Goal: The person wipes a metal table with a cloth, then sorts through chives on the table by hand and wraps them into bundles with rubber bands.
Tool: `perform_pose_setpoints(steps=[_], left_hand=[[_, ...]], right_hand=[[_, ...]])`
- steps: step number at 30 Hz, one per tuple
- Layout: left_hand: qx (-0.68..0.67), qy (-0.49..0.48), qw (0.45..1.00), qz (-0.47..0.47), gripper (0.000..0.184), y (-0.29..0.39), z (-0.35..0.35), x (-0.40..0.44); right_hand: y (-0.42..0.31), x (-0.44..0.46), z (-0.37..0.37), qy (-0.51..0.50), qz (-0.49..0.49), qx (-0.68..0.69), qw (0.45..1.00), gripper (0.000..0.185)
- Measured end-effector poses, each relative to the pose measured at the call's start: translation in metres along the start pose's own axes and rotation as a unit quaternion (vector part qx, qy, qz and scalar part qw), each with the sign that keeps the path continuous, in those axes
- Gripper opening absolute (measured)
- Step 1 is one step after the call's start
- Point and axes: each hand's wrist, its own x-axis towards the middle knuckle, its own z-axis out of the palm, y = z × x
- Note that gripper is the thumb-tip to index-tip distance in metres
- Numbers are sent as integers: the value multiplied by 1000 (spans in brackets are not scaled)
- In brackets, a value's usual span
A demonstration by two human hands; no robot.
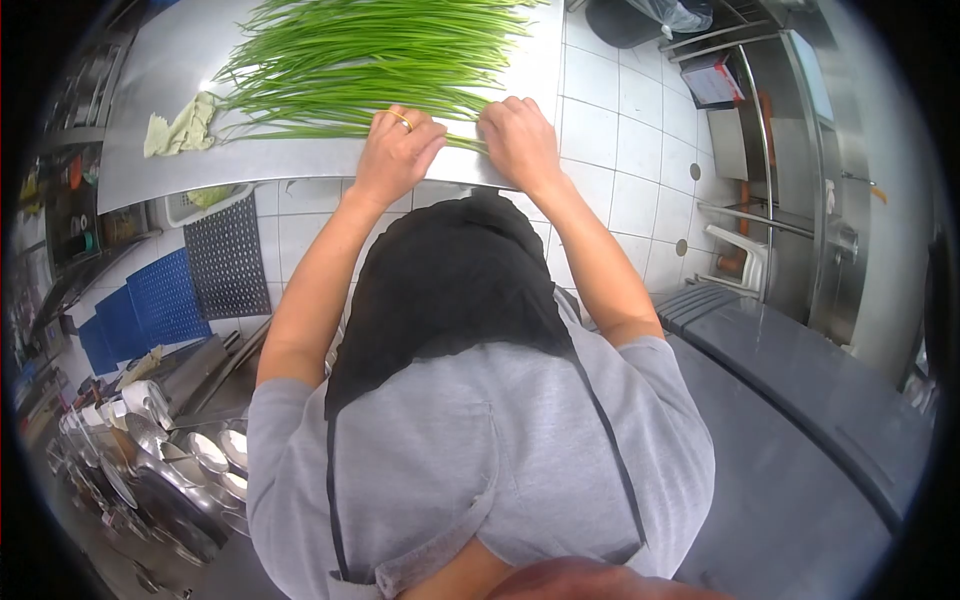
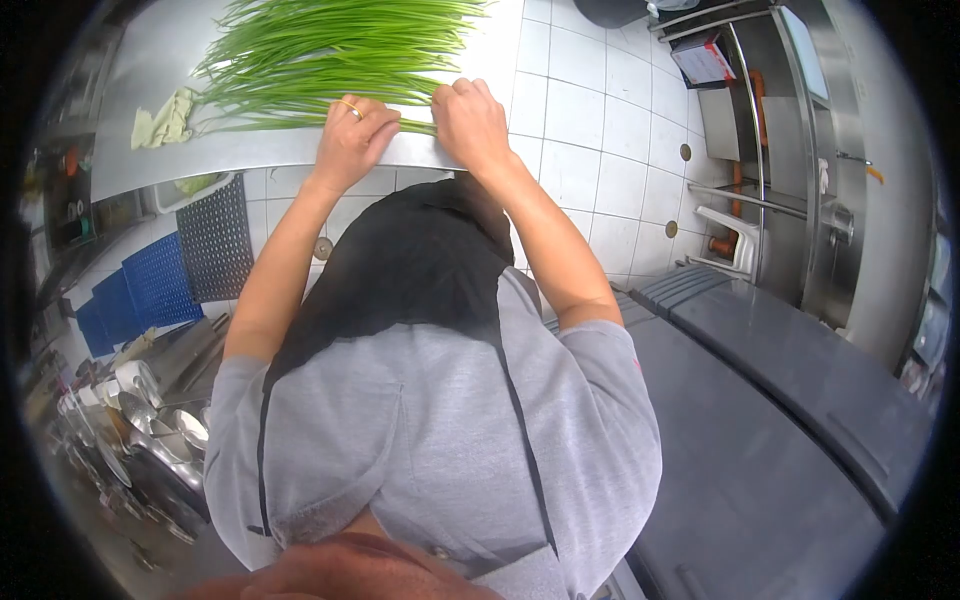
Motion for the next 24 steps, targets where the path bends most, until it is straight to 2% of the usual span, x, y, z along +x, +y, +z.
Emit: perform_pose_setpoints(steps=[3,6,12,15,24], left_hand=[[0,-4,1000,13,14,0,-3,1],[7,-12,1000,2,9,0,-1,0],[4,0,1000,14,14,0,-2,1],[2,-4,1000,9,15,0,-2,1],[19,-5,1000,24,17,2,-3,0]], right_hand=[[-4,2,1,35,6,-8,999,10],[-5,-1,-1,37,21,-11,999,9],[-2,5,-1,-38,6,-6,999,10],[-5,5,-3,-9,22,-18,1000,10],[0,-11,-13,-76,-5,-8,997,10]])
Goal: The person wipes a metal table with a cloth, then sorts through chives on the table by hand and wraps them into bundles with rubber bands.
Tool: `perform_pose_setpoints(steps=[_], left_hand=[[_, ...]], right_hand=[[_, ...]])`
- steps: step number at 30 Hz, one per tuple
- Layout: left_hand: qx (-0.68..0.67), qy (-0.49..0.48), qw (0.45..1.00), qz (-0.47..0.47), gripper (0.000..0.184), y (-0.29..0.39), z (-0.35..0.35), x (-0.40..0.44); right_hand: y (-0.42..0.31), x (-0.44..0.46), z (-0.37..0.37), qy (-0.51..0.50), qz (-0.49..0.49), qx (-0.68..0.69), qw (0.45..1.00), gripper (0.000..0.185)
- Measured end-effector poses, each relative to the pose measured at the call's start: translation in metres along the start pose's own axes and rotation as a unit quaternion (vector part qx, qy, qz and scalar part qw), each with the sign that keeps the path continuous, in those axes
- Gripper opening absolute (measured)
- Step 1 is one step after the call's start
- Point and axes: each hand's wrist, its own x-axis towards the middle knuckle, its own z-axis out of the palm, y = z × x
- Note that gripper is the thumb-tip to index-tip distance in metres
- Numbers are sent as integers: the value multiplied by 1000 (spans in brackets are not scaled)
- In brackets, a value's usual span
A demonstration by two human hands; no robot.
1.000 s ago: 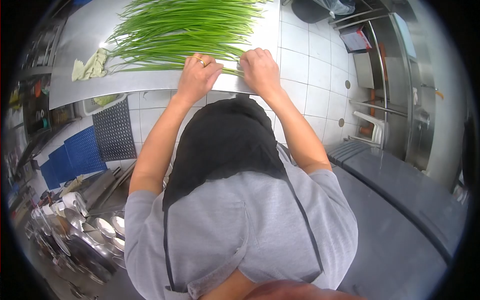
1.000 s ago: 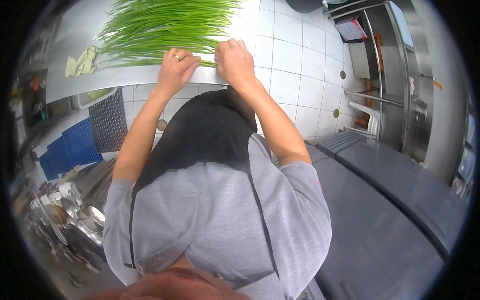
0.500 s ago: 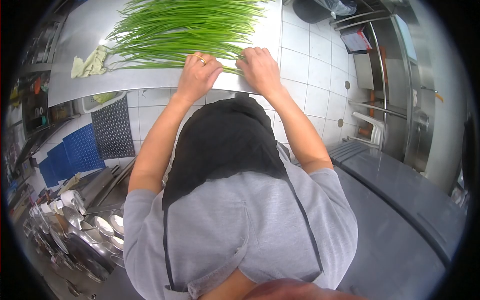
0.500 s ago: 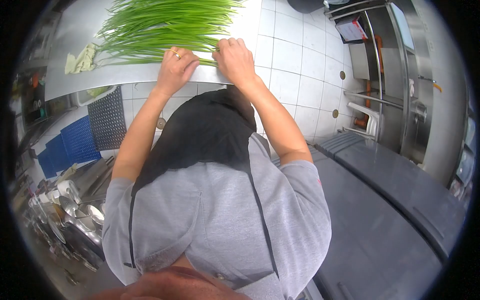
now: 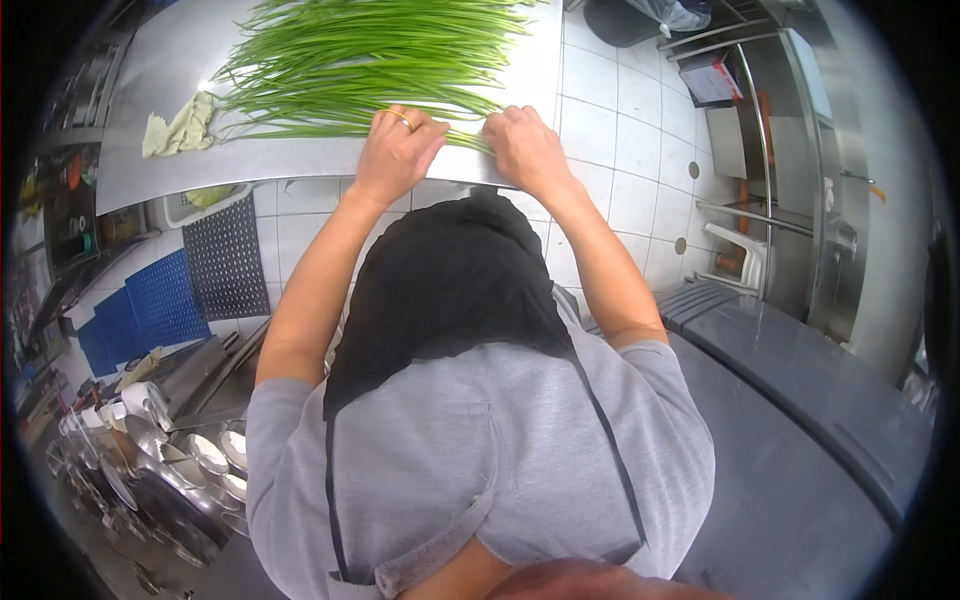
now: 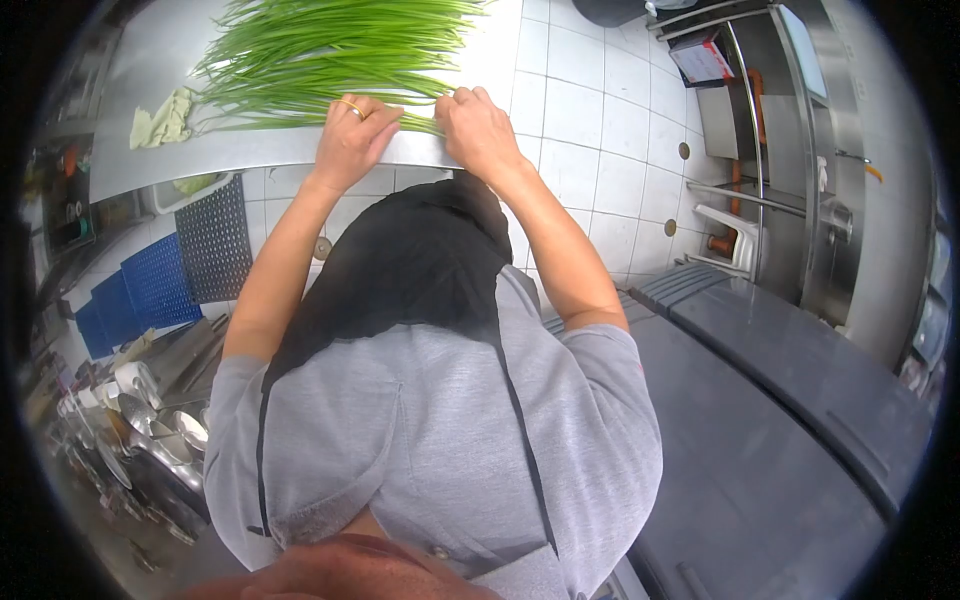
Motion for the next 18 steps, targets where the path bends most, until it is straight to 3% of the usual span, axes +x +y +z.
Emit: perform_pose_setpoints(steps=[6,12,18], left_hand=[[15,-9,1000,-17,12,1,0,1],[15,-18,1000,-10,12,-1,1,0],[4,-15,999,-29,22,-2,3,-1]], right_hand=[[-6,15,7,44,-23,27,998,10],[-5,26,17,21,-20,-48,998,10],[-7,16,8,9,-20,-39,999,9]])
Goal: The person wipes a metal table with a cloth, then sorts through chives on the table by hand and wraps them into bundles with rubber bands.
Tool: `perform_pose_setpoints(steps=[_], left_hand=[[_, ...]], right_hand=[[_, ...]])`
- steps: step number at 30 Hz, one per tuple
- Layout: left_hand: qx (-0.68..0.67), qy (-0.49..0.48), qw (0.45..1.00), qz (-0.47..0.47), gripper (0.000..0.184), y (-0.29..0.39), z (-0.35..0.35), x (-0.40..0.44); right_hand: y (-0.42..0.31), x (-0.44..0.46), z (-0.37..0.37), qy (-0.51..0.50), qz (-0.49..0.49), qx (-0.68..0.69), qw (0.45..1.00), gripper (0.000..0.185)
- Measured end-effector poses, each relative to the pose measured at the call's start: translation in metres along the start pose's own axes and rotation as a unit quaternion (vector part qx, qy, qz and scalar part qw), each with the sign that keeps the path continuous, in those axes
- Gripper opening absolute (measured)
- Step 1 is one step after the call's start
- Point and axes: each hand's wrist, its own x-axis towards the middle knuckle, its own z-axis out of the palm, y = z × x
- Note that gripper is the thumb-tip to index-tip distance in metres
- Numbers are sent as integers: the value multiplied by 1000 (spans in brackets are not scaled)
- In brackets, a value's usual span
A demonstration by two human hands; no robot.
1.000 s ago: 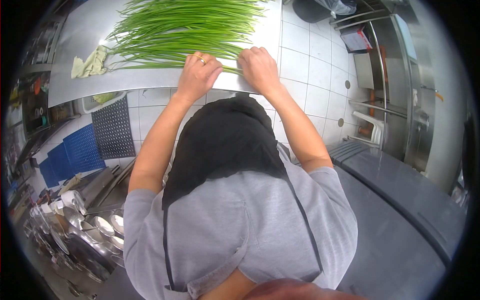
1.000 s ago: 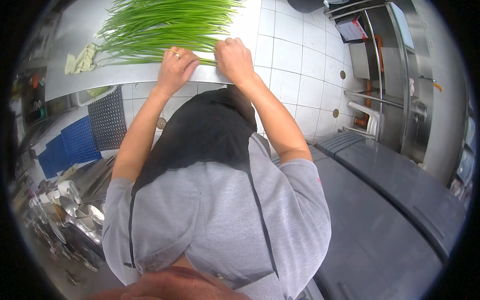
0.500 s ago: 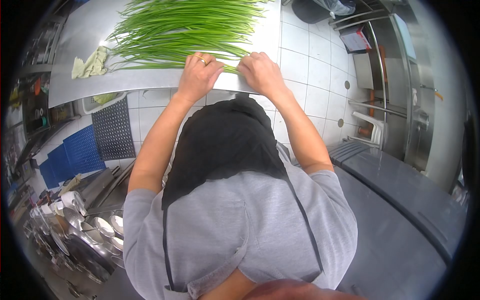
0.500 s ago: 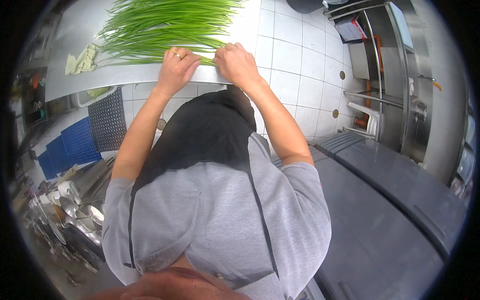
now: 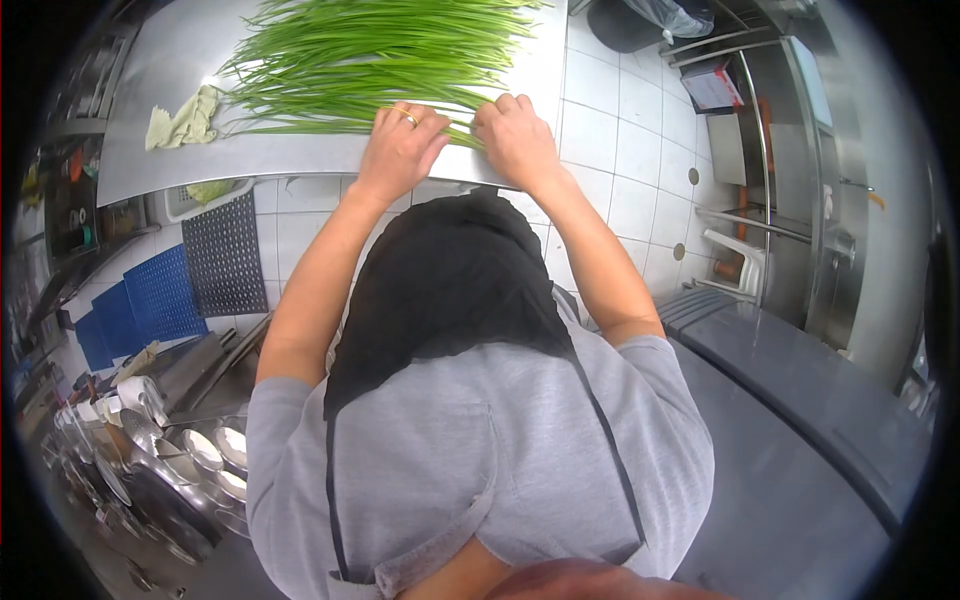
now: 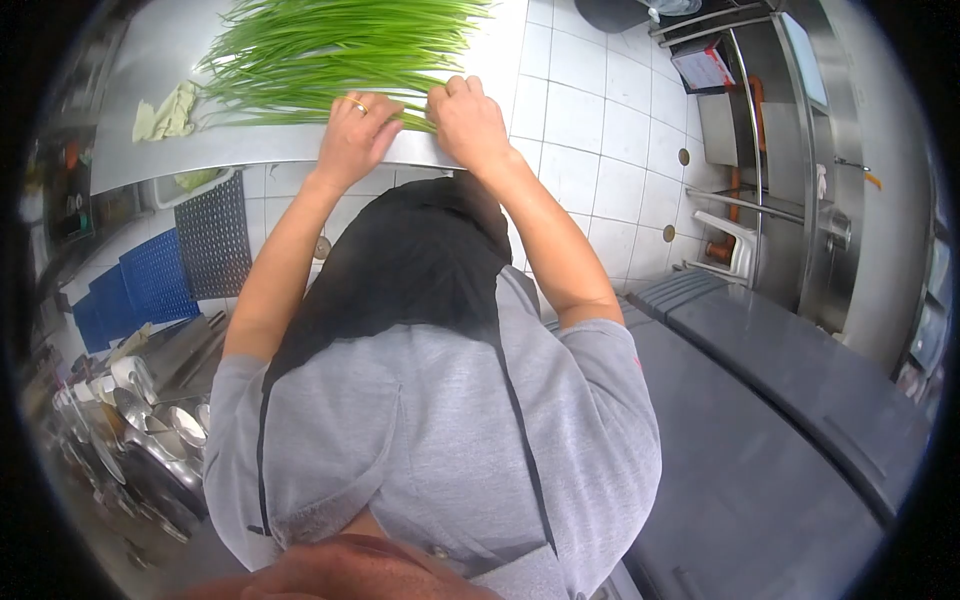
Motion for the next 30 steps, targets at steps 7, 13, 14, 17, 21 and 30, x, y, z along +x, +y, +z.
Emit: perform_pose_setpoints(steps=[7,13,14,17,21,30], left_hand=[[10,-16,1000,6,35,0,-2,1],[-3,-15,1000,0,25,0,-2,1],[-4,-11,1000,2,25,1,-2,1],[-2,-20,1000,10,26,-2,-1,1],[-1,-23,1000,20,28,-3,-2,1],[-9,-10,1000,14,25,-2,0,1]], right_hand=[[3,-6,-10,-21,-9,-7,1000,10],[13,-11,-14,-63,20,66,996,20],[15,-11,-14,-63,23,76,995,21],[21,-11,-16,-77,35,113,990,21],[20,-1,-26,-55,81,154,983,18],[1,32,11,86,9,39,995,10]])
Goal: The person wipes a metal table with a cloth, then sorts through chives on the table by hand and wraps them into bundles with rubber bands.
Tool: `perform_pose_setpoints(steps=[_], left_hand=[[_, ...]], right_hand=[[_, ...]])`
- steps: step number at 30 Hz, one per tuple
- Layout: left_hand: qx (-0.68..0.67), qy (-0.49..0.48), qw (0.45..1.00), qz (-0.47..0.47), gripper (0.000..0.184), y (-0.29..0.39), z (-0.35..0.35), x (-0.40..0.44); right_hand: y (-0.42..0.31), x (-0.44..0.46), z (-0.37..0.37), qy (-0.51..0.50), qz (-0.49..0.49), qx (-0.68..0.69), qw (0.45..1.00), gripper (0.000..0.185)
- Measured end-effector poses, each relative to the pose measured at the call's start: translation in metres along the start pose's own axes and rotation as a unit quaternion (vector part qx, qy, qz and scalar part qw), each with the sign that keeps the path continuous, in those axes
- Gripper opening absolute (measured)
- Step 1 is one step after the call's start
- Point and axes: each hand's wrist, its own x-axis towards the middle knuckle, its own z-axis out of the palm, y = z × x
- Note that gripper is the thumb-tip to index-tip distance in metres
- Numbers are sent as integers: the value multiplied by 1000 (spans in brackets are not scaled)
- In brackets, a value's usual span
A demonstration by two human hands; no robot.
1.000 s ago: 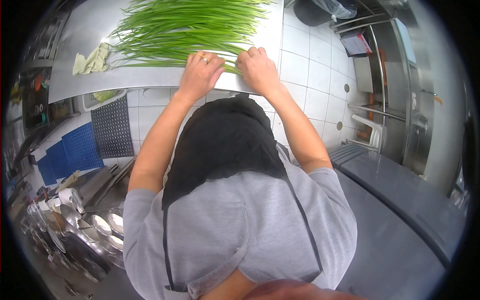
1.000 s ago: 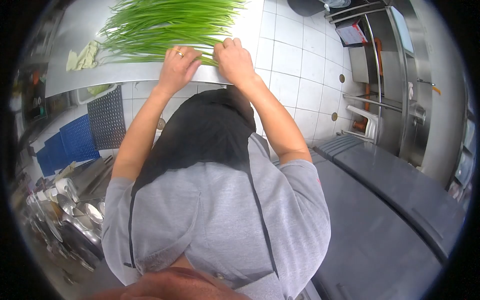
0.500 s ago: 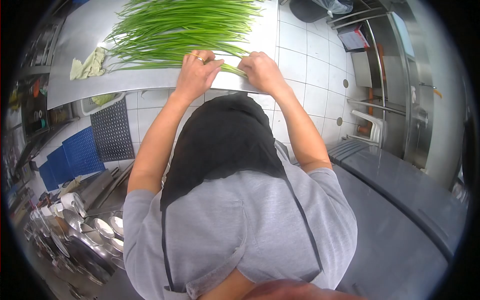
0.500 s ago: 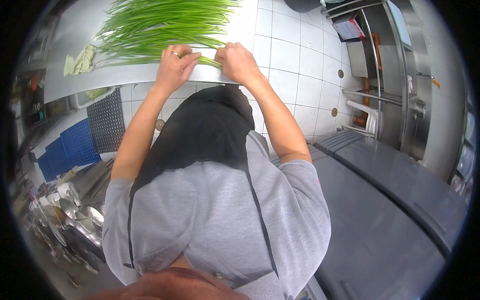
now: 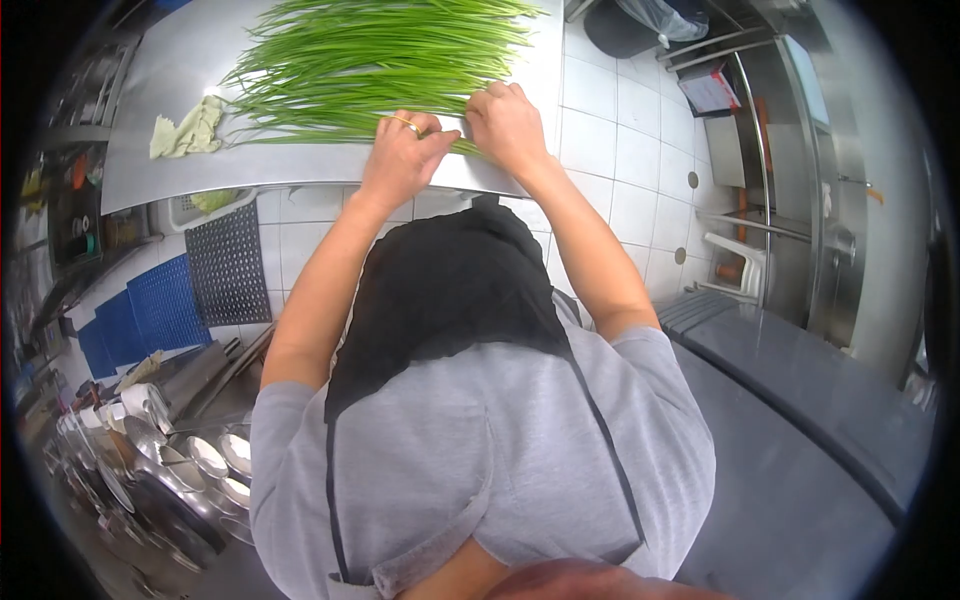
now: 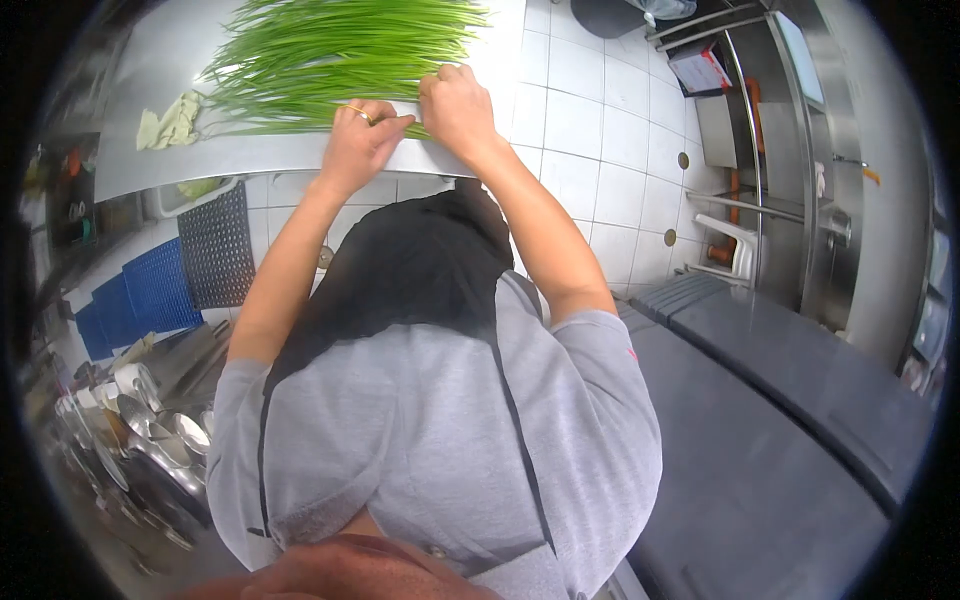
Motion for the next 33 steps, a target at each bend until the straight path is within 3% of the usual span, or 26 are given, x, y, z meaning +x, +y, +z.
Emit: perform_pose_setpoints(steps=[3,9,12,15,19,25,28,33], left_hand=[[-3,-4,1000,-13,27,1,0,-1],[-6,10,999,-37,36,3,0,-1],[4,-6,1000,-24,31,2,-1,0],[7,-14,1000,-8,26,1,-2,0],[5,4,1000,-14,20,3,-1,0],[3,2,1000,-7,20,3,-1,2],[2,1,1000,-4,19,2,-3,2],[-3,7,1000,-8,19,1,-1,0]], right_hand=[[-2,-4,-12,-41,45,32,998,10],[4,-18,-27,-131,17,62,989,11],[7,-18,-18,-135,-1,86,987,13],[9,-18,-22,-114,34,159,980,15],[34,-20,-37,-28,88,99,991,17],[21,-13,-26,-12,30,40,999,14],[22,-7,-14,6,37,24,999,13],[26,0,-28,-51,106,87,989,11]])
